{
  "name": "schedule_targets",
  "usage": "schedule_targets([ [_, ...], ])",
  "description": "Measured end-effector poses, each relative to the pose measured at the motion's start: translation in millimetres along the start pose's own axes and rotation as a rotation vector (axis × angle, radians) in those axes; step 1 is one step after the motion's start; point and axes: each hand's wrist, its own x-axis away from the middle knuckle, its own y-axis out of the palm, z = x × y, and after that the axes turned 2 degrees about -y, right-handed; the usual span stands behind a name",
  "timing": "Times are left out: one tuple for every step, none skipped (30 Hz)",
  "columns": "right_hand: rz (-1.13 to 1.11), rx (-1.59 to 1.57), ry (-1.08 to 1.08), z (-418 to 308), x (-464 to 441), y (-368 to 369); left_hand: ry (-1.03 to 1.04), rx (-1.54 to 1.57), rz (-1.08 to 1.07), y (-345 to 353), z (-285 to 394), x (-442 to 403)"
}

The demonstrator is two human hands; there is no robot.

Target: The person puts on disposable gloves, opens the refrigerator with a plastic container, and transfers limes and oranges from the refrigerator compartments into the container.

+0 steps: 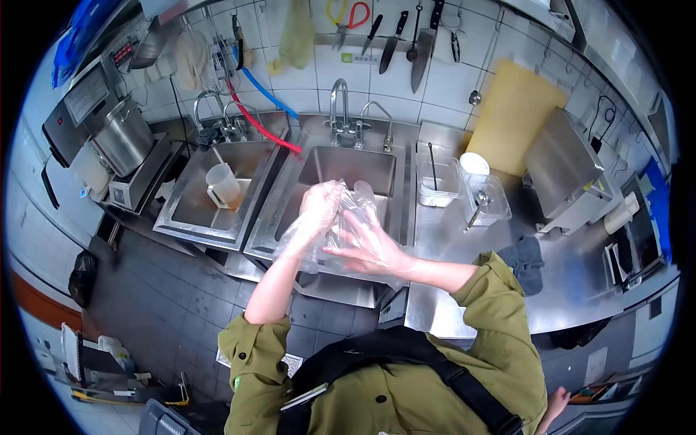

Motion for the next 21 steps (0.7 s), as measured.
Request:
schedule_targets([
  [0.017,-0.011,-0.006,-1.3,3.4,0.7,0.063,-0.161,0.089,4.5,-0.6,1.0],
  [-0.025,-0.013,0.0,-2.2,6.1,-0.9,0.194,-0.238,0.167,11.0,-6.9,1.8],
  [-0.062,-0.016,0.012,-4.0,7.0,-4.3,0.213,-0.233,0.186,13.5,-6.7,5.0],
  [-0.098,-0.016,0.016,-3.9,6.4,-6.4,0.234,-0.227,0.213,14.2,-6.1,7.4],
  [-0.075,-0.053,0.009,-3.7,7.3,-4.6,0.253,-0.221,0.239,14.3,-6.0,9.9],
  [-0.053,-0.089,0.001,-3.6,9.1,-1.8,0.262,-0.196,0.253,14.4,-6.2,11.8],
  [-0.031,-0.126,-0.008,-4.2,10.4,-0.6,0.174,-0.152,0.242,13.2,-5.7,14.2],
  [-0.044,-0.148,0.003,-5.3,11.5,-1.0,0.084,-0.108,0.23,11.0,-4.0,17.4],
  [-0.055,-0.171,0.015,-6.9,10.9,-4.2,-0.007,-0.065,0.218,7.9,-1.4,20.6],
  [-0.068,-0.192,0.024,-6.7,10.0,-7.8,-0.003,-0.089,0.185,4.2,0.8,21.1],
  [-0.087,-0.172,0.037,-6.9,9.2,-11.2,-0.003,-0.113,0.152,-0.5,2.3,21.6],
  [-0.106,-0.156,0.053,-8.9,9.3,-13.9,-0.004,-0.138,0.114,-4.3,3.7,24.8],
  [-0.122,-0.133,0.07,-9.5,9.6,-15.3,0.019,-0.283,0.219,-7.0,7.7,29.3],
  [-0.084,-0.1,0.099,-10.4,11.1,-14.1,0.175,-0.417,0.379,-7.3,15.0,37.0],
  [-0.007,-0.184,0.165,-7.0,10.3,-0.3,0.338,-0.547,0.537,-5.7,32.4,49.2],
  [0.07,-0.271,0.236,-4.9,10.0,23.4,0.426,-0.478,0.359,3.6,37.8,65.1],
  [0.143,-0.36,0.307,-5.2,11.9,36.0,0.505,-0.404,0.178,17.5,42.6,84.6],
  [0.129,-0.26,0.249,-3.5,10.7,20.3,0.552,-0.458,0.122,36.2,54.5,105.1],
  [0.122,-0.159,0.191,-2.0,9.5,4.7,0.602,-0.514,0.07,52.2,63.4,121.4],
  [0.039,-0.151,0.233,-4.7,3.7,5.9,0.539,-0.459,0.07,64.6,54.3,127.8],
  [-0.043,-0.144,0.276,-7.1,-0.9,7.2,0.476,-0.404,0.07,78.6,34.6,129.8],
])
